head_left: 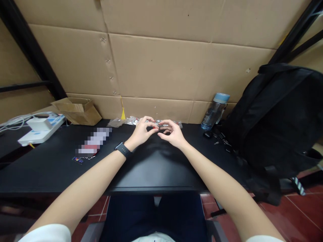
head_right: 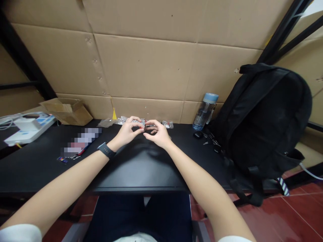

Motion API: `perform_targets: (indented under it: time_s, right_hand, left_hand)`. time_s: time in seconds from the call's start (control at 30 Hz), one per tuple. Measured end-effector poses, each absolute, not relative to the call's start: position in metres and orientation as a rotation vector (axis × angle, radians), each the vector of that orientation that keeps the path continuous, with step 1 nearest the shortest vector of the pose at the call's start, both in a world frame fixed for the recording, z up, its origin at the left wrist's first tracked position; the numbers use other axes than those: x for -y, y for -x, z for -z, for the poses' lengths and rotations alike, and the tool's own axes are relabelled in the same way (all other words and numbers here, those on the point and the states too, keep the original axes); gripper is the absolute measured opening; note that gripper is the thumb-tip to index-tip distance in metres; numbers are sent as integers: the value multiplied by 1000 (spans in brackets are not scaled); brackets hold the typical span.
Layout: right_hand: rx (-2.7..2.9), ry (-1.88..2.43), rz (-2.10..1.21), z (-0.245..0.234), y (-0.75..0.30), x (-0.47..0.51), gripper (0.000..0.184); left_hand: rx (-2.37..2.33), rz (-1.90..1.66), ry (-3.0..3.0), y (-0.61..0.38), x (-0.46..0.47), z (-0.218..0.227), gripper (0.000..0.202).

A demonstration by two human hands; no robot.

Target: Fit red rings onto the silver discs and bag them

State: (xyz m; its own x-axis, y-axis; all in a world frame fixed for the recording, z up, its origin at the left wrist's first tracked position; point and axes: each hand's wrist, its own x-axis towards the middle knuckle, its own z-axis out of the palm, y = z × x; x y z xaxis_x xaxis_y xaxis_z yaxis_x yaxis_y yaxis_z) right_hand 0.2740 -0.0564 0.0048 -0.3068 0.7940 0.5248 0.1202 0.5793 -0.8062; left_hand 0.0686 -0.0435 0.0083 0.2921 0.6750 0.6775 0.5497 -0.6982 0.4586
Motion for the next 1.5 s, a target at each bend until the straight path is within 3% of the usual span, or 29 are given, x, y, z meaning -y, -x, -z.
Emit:
perform_targets:
  time_s: [0.43,0.63,0.77,0.97,1.13,1.5]
  right_hand:
    - [1751,728,-845,-4,-275,53,46]
    - [1846,800,-809,-3,-282,45,26]
    - [1913,820,-661,-2,-284,41,23]
    - [1998,890,-593,1,-286,37,15]
    - [2177,929,-337,-2,-294,37,7]
    - [2254,930,-296,-9,-299,39,6]
  left_hand:
    - [-1150,-1469,-2399,-73,42,-2,4]
    - [-1172,-1465,-2474,-71,44,-5,3]
    - [-1193,-1423,-2498,-73,47,-6,3]
    - [-1084,-1378,-2452,-72,45,-6,17]
    - [-1116,-1162,-2471,-67,41,-3,31]
    - [-1170,-667,-2675,-72,45,5,40]
